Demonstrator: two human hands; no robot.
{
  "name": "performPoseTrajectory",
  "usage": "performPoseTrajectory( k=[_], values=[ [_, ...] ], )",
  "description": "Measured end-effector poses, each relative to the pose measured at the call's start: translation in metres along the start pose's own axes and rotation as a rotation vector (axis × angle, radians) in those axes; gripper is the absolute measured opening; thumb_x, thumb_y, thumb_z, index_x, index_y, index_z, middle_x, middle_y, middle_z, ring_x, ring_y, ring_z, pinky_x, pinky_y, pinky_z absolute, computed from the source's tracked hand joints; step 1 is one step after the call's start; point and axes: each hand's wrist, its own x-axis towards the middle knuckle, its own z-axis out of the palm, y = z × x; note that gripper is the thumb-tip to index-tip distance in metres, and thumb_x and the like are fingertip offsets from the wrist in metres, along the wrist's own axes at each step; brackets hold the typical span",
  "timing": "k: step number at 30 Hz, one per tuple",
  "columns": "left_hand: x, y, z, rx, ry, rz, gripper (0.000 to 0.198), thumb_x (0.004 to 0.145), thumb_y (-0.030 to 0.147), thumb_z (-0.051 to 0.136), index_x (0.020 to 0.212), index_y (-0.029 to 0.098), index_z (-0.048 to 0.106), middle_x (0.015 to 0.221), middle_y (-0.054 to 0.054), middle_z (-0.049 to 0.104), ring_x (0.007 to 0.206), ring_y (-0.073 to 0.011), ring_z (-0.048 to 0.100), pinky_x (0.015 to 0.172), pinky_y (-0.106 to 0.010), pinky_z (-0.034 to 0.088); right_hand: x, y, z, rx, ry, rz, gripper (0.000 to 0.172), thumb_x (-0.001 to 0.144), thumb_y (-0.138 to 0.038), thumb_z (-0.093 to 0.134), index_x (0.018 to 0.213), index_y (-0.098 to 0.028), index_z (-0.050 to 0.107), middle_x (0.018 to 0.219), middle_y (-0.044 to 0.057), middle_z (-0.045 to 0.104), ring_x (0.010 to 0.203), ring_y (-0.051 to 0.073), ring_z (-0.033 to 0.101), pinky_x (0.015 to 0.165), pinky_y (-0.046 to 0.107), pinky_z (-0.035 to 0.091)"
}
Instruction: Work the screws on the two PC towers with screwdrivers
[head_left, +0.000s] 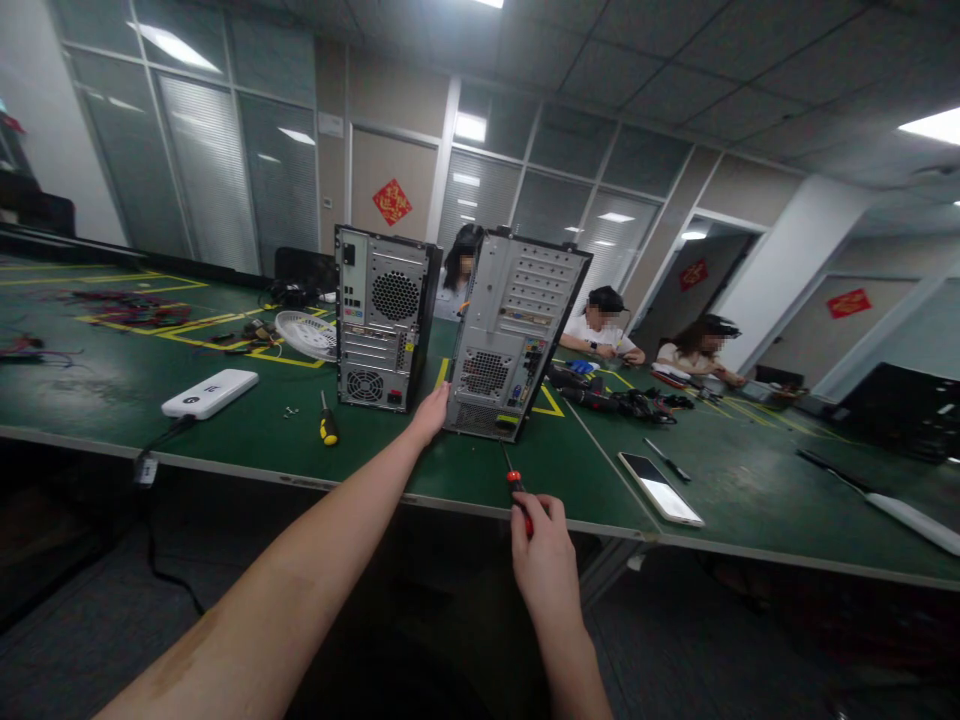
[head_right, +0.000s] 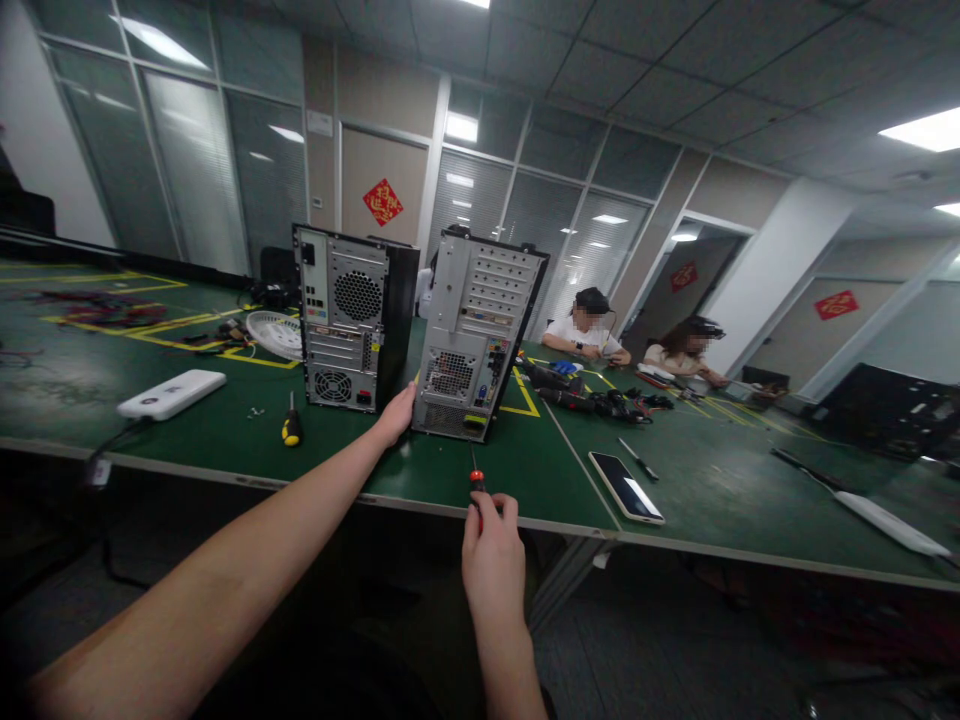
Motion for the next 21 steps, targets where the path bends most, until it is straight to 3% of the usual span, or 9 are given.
performPoseTrajectory(
  k=[2,8,21],
  values=[
    [0.0006,0.0005,0.0001,-0.005,-0.009,-0.007,0.07,0.105,0.064,0.025,0.143,0.02,0.064,0.157,-0.009,0.056,0.151,-0.0241,0.045,0.127,-0.041,0.031,0.0,-0.0004,-0.0021,-0.036,-0.032,-0.001,0.026,0.099,-0.027,0.051,0.117,-0.022,0.069,0.118,0.008,0.059,0.082,0.019,0.069,0.075,0.033,0.056],
    [-0.0011,0.003,-0.0014,-0.017,-0.017,-0.022,0.069,0.104,0.065,0.025,0.144,0.023,0.063,0.157,-0.006,0.055,0.152,-0.0254,0.045,0.127,-0.042,0.031,0.001,0.0023,-0.0048,-0.116,-0.11,-0.018,0.041,0.091,-0.01,0.051,0.127,-0.023,0.065,0.124,0.009,0.057,0.079,0.017,0.069,0.072,0.03,0.056],
    [0.0007,-0.0012,-0.0013,-0.015,-0.013,-0.021,0.073,0.103,0.069,0.025,0.145,0.023,0.062,0.157,-0.008,0.056,0.151,-0.0261,0.046,0.127,-0.043,0.032,0.0008,0.0029,-0.0047,-0.038,-0.09,-0.025,0.031,0.102,-0.028,0.047,0.128,-0.022,0.061,0.108,0.008,0.065,0.089,0.023,0.07,0.077,0.032,0.053]
  ],
)
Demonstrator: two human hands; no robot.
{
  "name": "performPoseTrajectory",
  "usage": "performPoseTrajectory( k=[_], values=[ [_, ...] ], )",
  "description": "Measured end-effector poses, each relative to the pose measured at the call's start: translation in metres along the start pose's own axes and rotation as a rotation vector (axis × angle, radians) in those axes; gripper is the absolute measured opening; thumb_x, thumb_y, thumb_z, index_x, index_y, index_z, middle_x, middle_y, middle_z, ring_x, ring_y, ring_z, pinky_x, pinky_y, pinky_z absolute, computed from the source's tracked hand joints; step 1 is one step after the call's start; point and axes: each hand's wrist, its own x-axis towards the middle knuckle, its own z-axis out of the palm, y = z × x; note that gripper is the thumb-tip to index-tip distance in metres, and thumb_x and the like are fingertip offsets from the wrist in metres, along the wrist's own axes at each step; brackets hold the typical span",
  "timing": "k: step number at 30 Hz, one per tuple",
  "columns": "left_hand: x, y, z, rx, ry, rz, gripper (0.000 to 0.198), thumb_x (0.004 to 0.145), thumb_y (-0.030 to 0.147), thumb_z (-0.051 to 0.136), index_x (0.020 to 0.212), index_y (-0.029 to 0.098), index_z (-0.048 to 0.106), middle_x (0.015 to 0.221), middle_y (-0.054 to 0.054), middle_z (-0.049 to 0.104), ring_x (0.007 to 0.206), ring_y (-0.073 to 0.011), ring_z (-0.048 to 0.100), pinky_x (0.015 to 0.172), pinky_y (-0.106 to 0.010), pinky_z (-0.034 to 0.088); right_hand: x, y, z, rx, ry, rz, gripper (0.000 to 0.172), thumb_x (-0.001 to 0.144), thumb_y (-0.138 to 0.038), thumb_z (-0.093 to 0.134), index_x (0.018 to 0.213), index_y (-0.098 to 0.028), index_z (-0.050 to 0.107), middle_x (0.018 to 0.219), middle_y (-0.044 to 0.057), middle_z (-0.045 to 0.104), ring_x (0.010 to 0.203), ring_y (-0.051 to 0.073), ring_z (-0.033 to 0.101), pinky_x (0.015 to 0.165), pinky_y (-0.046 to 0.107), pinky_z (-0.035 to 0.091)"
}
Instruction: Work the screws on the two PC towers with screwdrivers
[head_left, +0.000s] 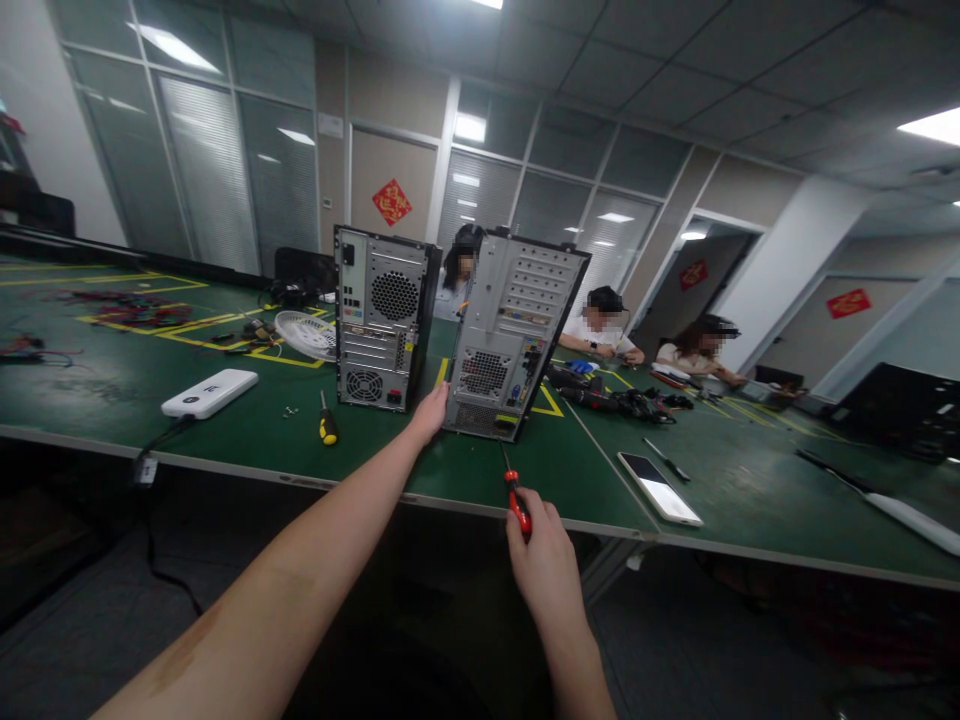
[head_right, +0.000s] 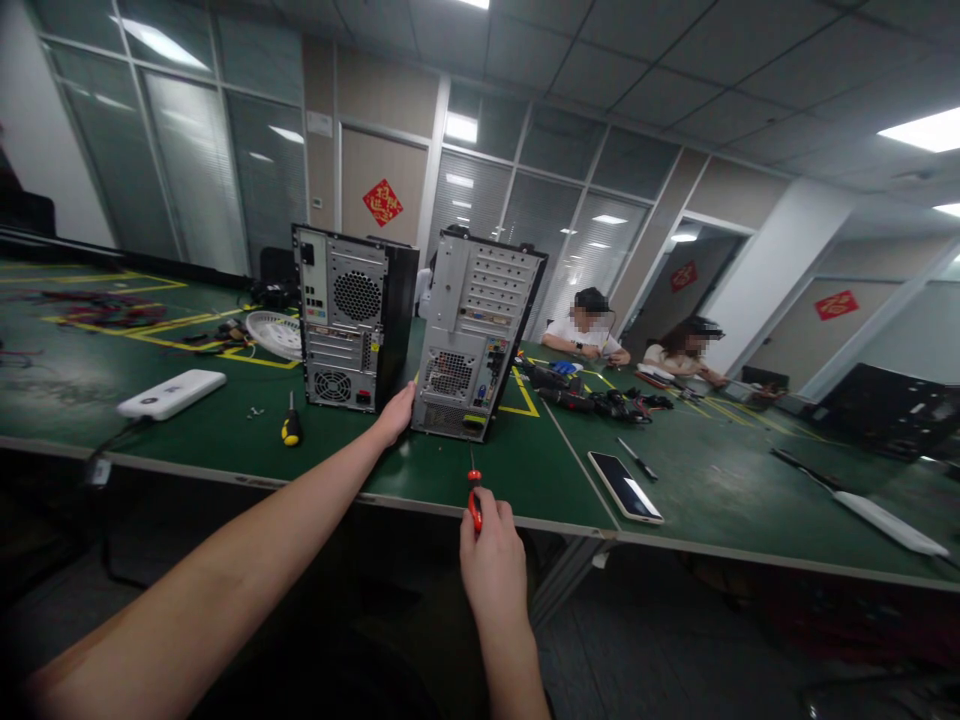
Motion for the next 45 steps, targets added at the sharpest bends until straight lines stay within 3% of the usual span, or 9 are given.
performPoseTrajectory(
  k=[4,10,17,25,31,45],
  values=[
    [0.0002,-0.0006,0.0003,-0.01,-0.007,0.001,0.072,0.103,0.069,0.025,0.144,0.024,0.064,0.156,-0.007,0.057,0.15,-0.0262,0.048,0.126,-0.043,0.033,0.0008,-0.0006,-0.0001,0.021,0.025,-0.002,0.025,0.101,-0.027,0.047,0.119,-0.02,0.064,0.112,0.01,0.064,0.091,0.023,0.07,0.078,0.032,0.054],
    [0.001,0.0001,0.0012,-0.054,-0.001,0.01,0.067,0.104,0.065,0.029,0.139,0.023,0.067,0.152,-0.007,0.061,0.148,-0.0271,0.05,0.126,-0.042,0.033,0.0008,-0.0052,0.0005,-0.057,0.033,0.071,0.031,0.105,-0.027,0.042,0.123,-0.022,0.067,0.117,0.008,0.055,0.072,0.015,0.066,0.065,0.028,0.051],
    [0.0026,-0.0036,0.0016,-0.087,0.015,-0.01,0.066,0.102,0.067,0.033,0.139,0.024,0.068,0.151,-0.007,0.062,0.148,-0.0285,0.049,0.126,-0.044,0.033,0.0009,-0.0051,-0.0032,-0.078,0.001,0.082,0.024,0.102,-0.025,0.054,0.12,-0.024,0.07,0.117,0.006,0.057,0.077,0.016,0.067,0.067,0.027,0.05],
    [-0.0003,0.0009,-0.0001,-0.086,0.003,-0.013,0.064,0.103,0.065,0.033,0.14,0.026,0.067,0.152,-0.005,0.062,0.148,-0.0282,0.05,0.125,-0.044,0.034,0.0001,-0.0041,-0.0047,-0.091,-0.049,0.063,0.04,0.091,-0.006,0.056,0.127,-0.021,0.067,0.124,0.008,0.055,0.083,0.017,0.069,0.074,0.028,0.053],
    [-0.0013,0.0015,-0.0001,-0.078,0.022,-0.057,0.069,0.102,0.068,0.033,0.145,0.023,0.063,0.157,-0.008,0.055,0.152,-0.0297,0.044,0.128,-0.045,0.03,-0.0009,-0.0037,-0.002,-0.058,-0.033,0.043,0.039,0.093,-0.01,0.056,0.128,-0.023,0.066,0.12,0.007,0.057,0.087,0.018,0.07,0.076,0.028,0.054],
    [-0.0003,0.0011,0.0009,-0.06,0.015,-0.003,0.064,0.104,0.063,0.031,0.136,0.022,0.069,0.147,-0.008,0.066,0.144,-0.0292,0.054,0.124,-0.043,0.035,-0.0022,0.0,0.0013,0.048,0.01,-0.011,0.034,0.1,-0.027,0.048,0.129,-0.018,0.062,0.108,0.009,0.065,0.092,0.025,0.07,0.082,0.037,0.055]
  ],
)
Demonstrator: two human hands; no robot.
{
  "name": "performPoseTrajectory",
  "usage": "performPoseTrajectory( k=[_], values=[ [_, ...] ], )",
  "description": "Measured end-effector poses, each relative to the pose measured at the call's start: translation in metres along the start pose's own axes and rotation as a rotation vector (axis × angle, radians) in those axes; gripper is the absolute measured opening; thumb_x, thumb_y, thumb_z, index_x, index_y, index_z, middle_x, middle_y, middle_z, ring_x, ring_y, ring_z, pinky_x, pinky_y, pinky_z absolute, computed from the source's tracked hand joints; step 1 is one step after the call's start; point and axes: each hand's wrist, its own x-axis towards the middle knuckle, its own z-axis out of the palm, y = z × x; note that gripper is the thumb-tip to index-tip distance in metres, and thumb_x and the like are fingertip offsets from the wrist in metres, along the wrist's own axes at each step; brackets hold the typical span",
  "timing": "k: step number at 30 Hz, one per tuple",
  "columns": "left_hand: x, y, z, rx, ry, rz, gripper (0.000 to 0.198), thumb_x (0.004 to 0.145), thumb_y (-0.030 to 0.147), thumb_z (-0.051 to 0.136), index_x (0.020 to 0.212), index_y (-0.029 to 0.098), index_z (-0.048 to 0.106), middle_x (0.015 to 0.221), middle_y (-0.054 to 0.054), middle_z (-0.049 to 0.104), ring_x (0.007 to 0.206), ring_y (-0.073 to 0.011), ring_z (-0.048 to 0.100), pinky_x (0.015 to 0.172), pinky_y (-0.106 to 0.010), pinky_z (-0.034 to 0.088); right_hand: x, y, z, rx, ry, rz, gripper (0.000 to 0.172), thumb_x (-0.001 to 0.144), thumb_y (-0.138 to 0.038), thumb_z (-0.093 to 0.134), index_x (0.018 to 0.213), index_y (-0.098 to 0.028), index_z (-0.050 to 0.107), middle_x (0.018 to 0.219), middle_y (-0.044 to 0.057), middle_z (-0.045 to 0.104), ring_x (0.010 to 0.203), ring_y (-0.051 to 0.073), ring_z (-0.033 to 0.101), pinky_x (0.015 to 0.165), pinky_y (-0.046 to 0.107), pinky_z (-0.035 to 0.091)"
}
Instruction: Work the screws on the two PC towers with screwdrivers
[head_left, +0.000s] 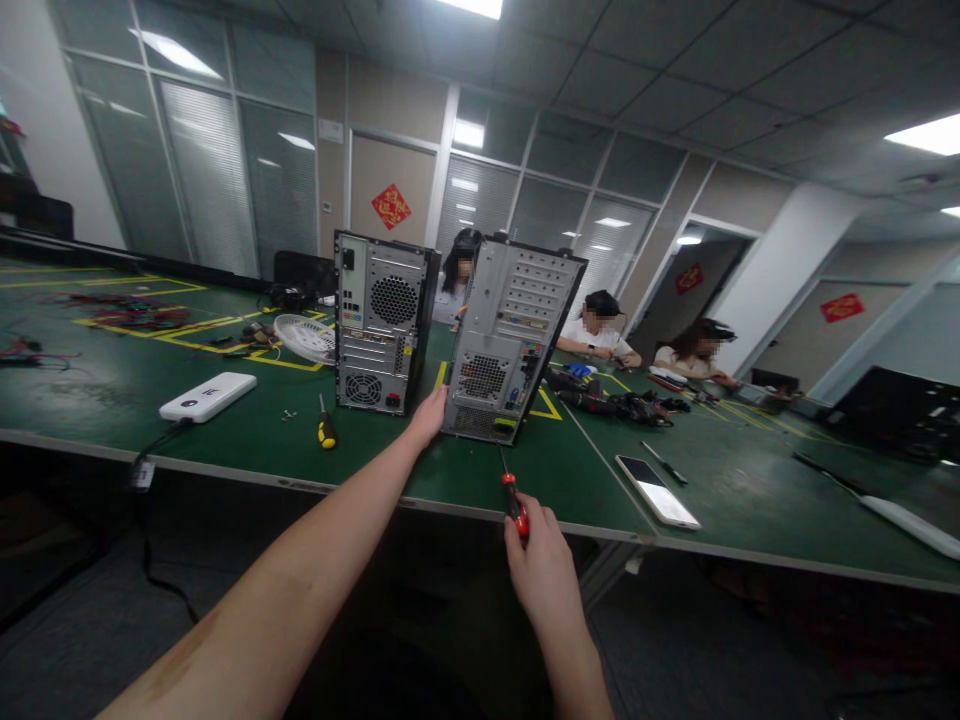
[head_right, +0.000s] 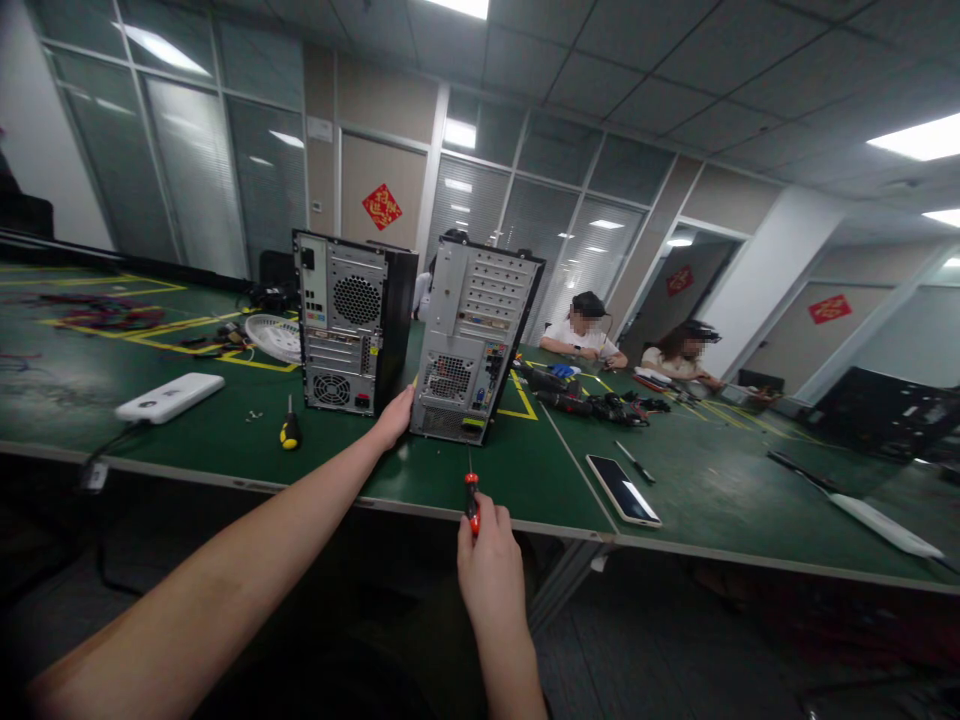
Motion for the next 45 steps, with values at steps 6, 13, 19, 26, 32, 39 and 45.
performPoseTrajectory(
  k=[6,13,19,26,32,39,45],
  values=[
    [-0.001,0.002,-0.001,0.021,0.001,-0.015,0.068,0.103,0.066,0.03,0.141,0.023,0.065,0.153,-0.008,0.06,0.148,-0.0293,0.049,0.125,-0.044,0.034,0.001,0.0,0.0,0.026,0.027,0.042,0.032,0.098,-0.029,0.05,0.125,-0.019,0.065,0.114,0.011,0.064,0.092,0.025,0.07,0.082,0.036,0.055],
    [0.0,0.0,-0.001,-0.001,-0.015,-0.012,0.068,0.102,0.068,0.03,0.139,0.024,0.067,0.146,-0.008,0.066,0.143,-0.0301,0.054,0.124,-0.045,0.036,0.002,-0.005,-0.006,-0.013,-0.017,0.082,0.038,0.104,-0.03,0.041,0.134,-0.021,0.062,0.112,0.009,0.061,0.087,0.022,0.07,0.079,0.034,0.055],
    [0.001,-0.003,-0.001,-0.011,-0.001,-0.008,0.067,0.102,0.068,0.032,0.14,0.025,0.067,0.146,-0.008,0.066,0.143,-0.029,0.055,0.123,-0.045,0.038,0.001,-0.001,-0.002,-0.048,0.028,0.032,0.033,0.105,-0.029,0.042,0.122,-0.022,0.069,0.105,0.007,0.061,0.085,0.02,0.07,0.078,0.03,0.054],
    [0.007,-0.01,0.002,-0.029,-0.004,0.007,0.065,0.104,0.064,0.032,0.139,0.023,0.067,0.149,-0.008,0.064,0.145,-0.0274,0.053,0.124,-0.044,0.036,0.001,-0.005,-0.003,-0.061,-0.014,0.074,0.032,0.094,-0.017,0.057,0.124,-0.022,0.065,0.121,0.009,0.055,0.086,0.019,0.069,0.077,0.03,0.055],
    [0.006,-0.007,0.001,-0.02,-0.008,0.002,0.066,0.104,0.065,0.032,0.141,0.022,0.066,0.151,-0.009,0.062,0.146,-0.0275,0.052,0.125,-0.044,0.035,0.001,-0.007,-0.007,-0.1,-0.05,0.065,0.037,0.093,-0.009,0.054,0.126,-0.021,0.062,0.121,0.009,0.055,0.085,0.019,0.069,0.075,0.03,0.054],
    [0.0,-0.001,-0.001,-0.026,-0.02,-0.018,0.069,0.102,0.07,0.031,0.141,0.026,0.065,0.148,-0.008,0.064,0.144,-0.0287,0.054,0.123,-0.046,0.037,0.001,-0.005,-0.007,-0.105,-0.036,0.041,0.034,0.094,-0.012,0.052,0.125,-0.022,0.063,0.119,0.007,0.058,0.09,0.02,0.071,0.077,0.03,0.054],
    [-0.002,0.001,-0.002,-0.024,-0.017,-0.016,0.068,0.101,0.07,0.031,0.138,0.026,0.068,0.147,-0.008,0.065,0.143,-0.0301,0.055,0.122,-0.047,0.038,0.001,-0.004,-0.007,-0.051,-0.015,0.037,0.034,0.094,-0.014,0.049,0.125,-0.022,0.064,0.118,0.007,0.059,0.096,0.021,0.071,0.086,0.032,0.055]
  ],
)
